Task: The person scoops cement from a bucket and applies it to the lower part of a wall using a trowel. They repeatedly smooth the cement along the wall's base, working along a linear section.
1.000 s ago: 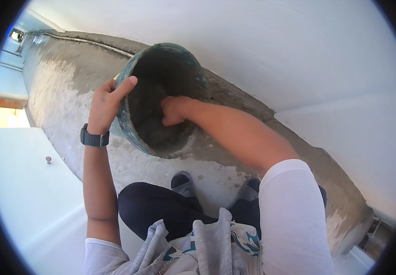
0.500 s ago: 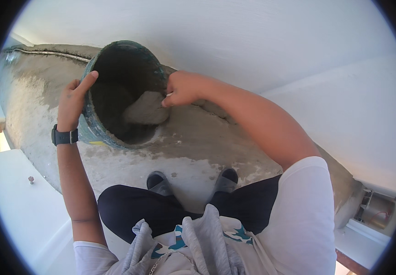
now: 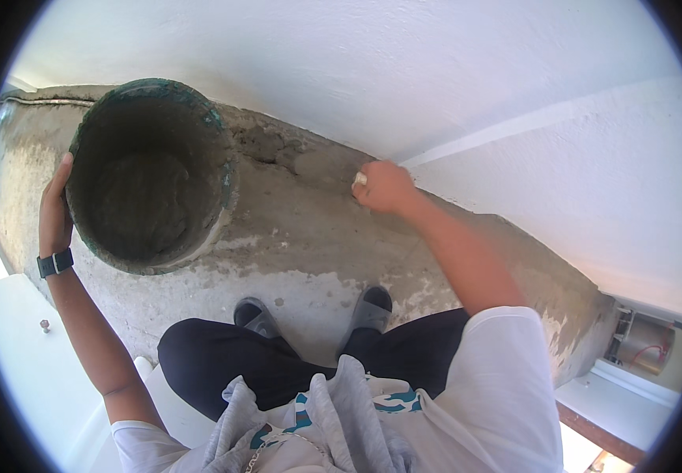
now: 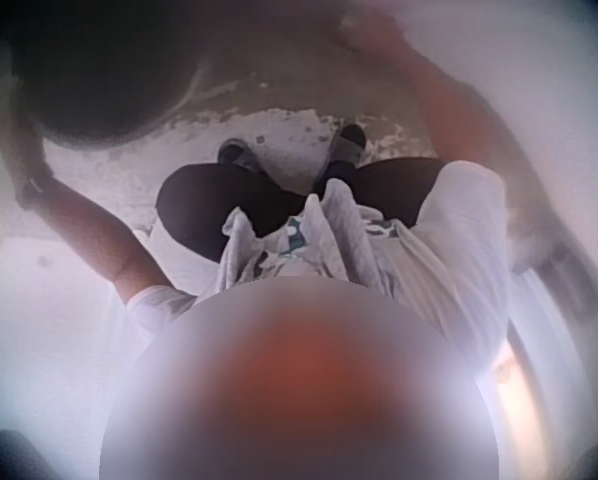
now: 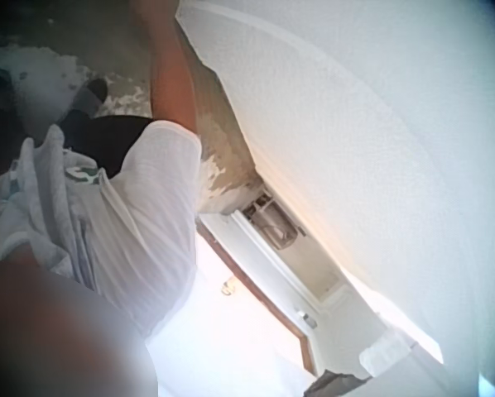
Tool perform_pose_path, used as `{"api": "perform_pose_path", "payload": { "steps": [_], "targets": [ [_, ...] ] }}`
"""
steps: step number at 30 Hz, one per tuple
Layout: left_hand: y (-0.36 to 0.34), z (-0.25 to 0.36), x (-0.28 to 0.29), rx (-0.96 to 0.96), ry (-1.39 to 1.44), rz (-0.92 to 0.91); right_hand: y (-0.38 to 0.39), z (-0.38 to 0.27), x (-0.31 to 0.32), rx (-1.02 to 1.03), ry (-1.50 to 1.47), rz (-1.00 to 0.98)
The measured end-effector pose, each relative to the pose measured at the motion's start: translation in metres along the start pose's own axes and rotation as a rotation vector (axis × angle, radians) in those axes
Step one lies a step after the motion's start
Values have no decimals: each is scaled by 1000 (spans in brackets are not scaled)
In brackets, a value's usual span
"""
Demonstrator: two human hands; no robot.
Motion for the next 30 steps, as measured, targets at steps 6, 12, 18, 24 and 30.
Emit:
{"api": "perform_pose_path", "payload": {
  "steps": [6, 12, 18, 24, 30],
  "targets": [
    [0, -3, 13, 2, 23, 20, -21, -9, -98, -94, 20, 315],
    [8, -10, 26, 17, 135, 54, -12, -12, -113, -84, -68, 381],
    [8, -8, 23, 4, 179, 23, -5, 3, -120, -200, -46, 308],
    [23, 2, 16, -121, -61, 100, 12, -20, -35, -304, -234, 507],
    [43, 3, -9, -87, -272, 222, 6, -148, 99, 261, -149, 406]
  ]
}}
Point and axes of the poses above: each hand's wrist, its own y-axis away from the middle knuckle, its own x-axis out of the back of the hand, z = x × y, the point moved 9 cm from there along -y, towards the middle knuckle, and after that the axes turned 5 degrees about y, right-handed, at the moved point
